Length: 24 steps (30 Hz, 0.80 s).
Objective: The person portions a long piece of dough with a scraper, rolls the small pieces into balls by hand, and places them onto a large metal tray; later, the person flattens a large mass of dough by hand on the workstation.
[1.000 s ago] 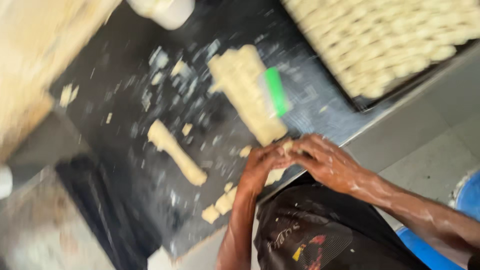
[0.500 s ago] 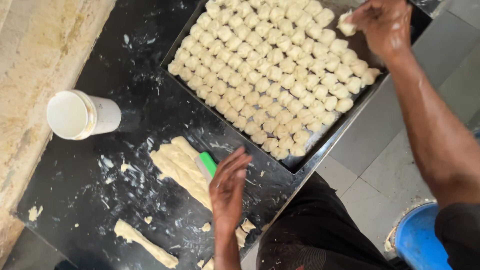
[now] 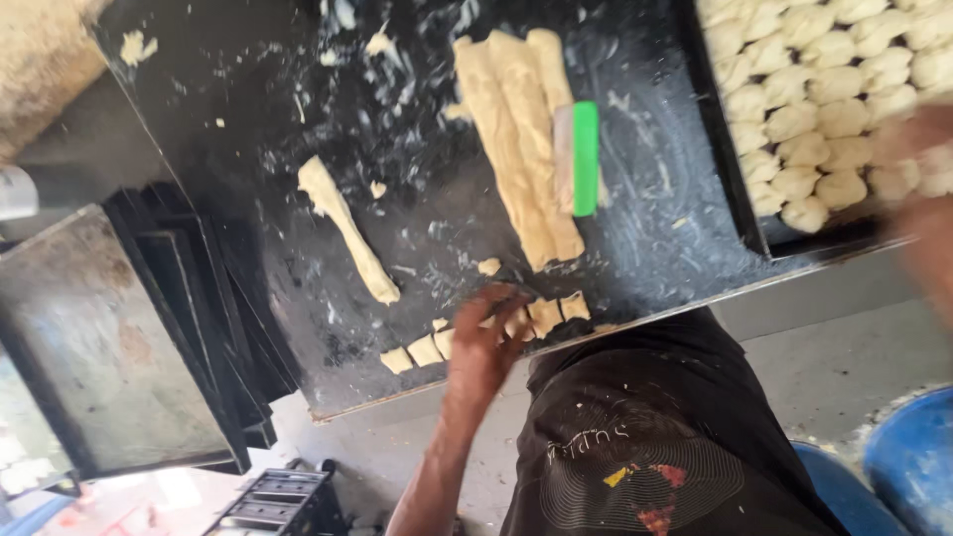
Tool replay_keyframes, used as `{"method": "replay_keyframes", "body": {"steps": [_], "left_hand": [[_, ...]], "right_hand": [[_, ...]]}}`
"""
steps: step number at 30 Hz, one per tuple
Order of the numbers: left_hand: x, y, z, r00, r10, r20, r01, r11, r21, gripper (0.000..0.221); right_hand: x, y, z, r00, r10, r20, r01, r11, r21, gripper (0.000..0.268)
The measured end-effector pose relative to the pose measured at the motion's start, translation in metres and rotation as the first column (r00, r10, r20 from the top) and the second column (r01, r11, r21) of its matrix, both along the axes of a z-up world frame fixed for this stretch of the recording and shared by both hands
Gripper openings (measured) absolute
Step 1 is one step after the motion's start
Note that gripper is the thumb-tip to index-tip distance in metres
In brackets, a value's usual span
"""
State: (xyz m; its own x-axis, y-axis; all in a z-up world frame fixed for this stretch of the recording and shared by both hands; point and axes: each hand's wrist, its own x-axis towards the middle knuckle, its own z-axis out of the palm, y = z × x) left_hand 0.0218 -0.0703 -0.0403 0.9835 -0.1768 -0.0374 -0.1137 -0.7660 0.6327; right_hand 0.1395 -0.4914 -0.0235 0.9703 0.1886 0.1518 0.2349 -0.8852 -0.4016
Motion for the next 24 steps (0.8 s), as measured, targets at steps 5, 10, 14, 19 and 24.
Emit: {"method": "replay_keyframes", "body": {"steps": [5,10,14,19,24], "left_hand": [[-0.024,-0.006,-0.04,0.963,-0.237,0.129,0.24,0.971,-0.01,0.04],[-0.003,0.011,-0.056,0.983,0.184,-0.004,-0.166,0.876,-0.452,0.017],[-0.012,0.073,-0.047,0.867,0.26,-0.426,-0.498,0.494,-0.713,0.025],[-0.035,0.084,-0.045,0.964,0.068,-0.257,-0.258,0.468,-0.845,0.017],[-0.029,0.091,-0.019,0.938,-0.096,-0.333,-0.197,0.645,-0.739,0.063]], "right_hand": [[-0.072,0.135,0.002,0.887,0.375,-0.27,-0.412,0.907,-0.092,0.034],[-0.105,0.215,-0.046,0.883,0.413,-0.222,-0.307,0.867,0.393,0.03],[-0.091,0.251,-0.037,0.736,0.437,-0.517,-0.077,0.813,0.578,0.023],[-0.086,0.295,0.0,0.758,0.512,-0.405,-0.189,0.766,0.615,0.02],[-0.074,0.307,0.019,0.859,0.408,-0.308,-0.246,0.858,0.45,0.04]]}}
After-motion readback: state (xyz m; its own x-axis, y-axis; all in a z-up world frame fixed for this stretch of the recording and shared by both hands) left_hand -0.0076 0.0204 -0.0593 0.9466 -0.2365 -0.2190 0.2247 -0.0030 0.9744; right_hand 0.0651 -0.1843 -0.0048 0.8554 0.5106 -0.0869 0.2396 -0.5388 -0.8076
